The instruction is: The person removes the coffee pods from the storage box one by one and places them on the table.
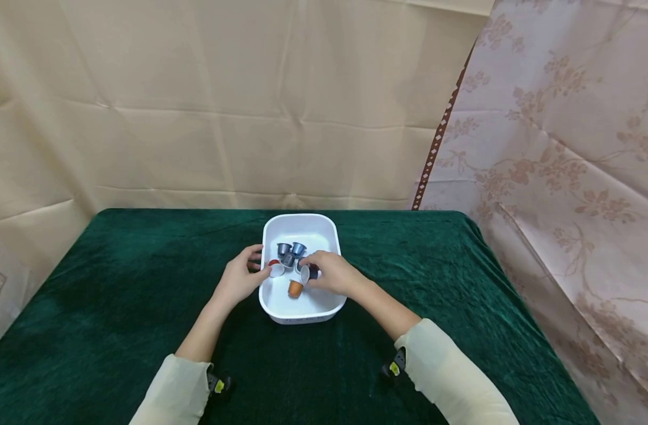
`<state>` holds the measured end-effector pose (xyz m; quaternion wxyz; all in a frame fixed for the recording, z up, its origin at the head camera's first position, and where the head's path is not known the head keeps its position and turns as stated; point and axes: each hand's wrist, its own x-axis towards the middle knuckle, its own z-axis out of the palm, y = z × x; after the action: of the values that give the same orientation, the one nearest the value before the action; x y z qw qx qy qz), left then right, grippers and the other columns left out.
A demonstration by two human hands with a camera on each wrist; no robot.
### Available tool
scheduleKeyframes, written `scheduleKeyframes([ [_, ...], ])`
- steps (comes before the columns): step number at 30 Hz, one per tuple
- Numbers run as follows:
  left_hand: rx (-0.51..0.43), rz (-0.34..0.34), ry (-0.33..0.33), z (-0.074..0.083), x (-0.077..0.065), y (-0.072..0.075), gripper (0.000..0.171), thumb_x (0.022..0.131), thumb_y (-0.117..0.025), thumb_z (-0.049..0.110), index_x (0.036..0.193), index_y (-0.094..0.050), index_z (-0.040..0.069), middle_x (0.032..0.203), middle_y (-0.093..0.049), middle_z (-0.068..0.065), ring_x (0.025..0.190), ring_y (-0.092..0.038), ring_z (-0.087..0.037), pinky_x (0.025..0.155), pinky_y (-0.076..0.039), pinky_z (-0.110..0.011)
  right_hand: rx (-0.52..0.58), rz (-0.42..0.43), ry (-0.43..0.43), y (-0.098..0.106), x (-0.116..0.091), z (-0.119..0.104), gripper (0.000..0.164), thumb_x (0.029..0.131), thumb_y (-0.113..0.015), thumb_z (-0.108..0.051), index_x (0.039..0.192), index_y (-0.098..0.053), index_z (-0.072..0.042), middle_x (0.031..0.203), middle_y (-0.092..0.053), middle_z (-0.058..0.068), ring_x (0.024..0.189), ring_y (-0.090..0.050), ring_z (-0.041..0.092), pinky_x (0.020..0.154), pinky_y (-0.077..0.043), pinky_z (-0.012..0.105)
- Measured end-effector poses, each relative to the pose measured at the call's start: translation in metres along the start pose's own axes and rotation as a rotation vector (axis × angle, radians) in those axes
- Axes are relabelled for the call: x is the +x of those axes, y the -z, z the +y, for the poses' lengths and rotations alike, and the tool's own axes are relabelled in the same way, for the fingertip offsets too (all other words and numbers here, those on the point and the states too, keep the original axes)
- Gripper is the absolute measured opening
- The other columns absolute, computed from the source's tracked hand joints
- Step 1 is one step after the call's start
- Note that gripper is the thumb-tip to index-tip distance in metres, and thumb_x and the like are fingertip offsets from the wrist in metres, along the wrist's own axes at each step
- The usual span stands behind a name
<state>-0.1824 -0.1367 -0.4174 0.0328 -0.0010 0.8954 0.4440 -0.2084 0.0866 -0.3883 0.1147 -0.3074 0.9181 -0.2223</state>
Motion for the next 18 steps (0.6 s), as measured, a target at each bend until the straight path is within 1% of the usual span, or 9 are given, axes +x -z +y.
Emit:
scheduleKeyframes([
  [5, -0.009, 0.0, 0.005, -0.001, 0.0, -0.001, 0.06, 0.087, -0.062, 0.023, 0.141, -0.037, 0.011, 0.129, -0.053, -0.017, 0.11, -0.055, -0.03, 0.084, -0.054, -0.04, 0.005, 0.008, -0.002, 0.001, 0.0, 0.0, 0.041, 0.082, -0.07, -0.014, 0.121, -0.061, -0.006, 0.104, -0.064, 0.005, 0.086, -0.055, 0.014, 0.079, -0.049, 0.028],
  [12, -0.014, -0.01, 0.014, -0.002, 0.001, -0.001, 0.062, 0.087, -0.061, 0.024, 0.142, -0.035, 0.011, 0.129, -0.052, -0.016, 0.11, -0.054, -0.03, 0.082, -0.054, -0.039, -0.003, 0.015, -0.014, 0.006, -0.004, -0.001, 0.041, 0.081, -0.07, -0.016, 0.121, -0.061, -0.008, 0.105, -0.063, 0.005, 0.09, -0.056, 0.015, 0.081, -0.049, 0.03],
  [18, -0.015, -0.008, 0.015, -0.002, 0.001, 0.0, 0.062, 0.087, -0.061, 0.024, 0.142, -0.035, 0.012, 0.129, -0.053, -0.016, 0.109, -0.055, -0.03, 0.081, -0.054, -0.038, -0.024, 0.043, -0.003, 0.01, -0.007, 0.001, 0.04, 0.081, -0.07, -0.015, 0.12, -0.062, -0.009, 0.1, -0.062, 0.004, 0.087, -0.056, 0.016, 0.078, -0.048, 0.03],
])
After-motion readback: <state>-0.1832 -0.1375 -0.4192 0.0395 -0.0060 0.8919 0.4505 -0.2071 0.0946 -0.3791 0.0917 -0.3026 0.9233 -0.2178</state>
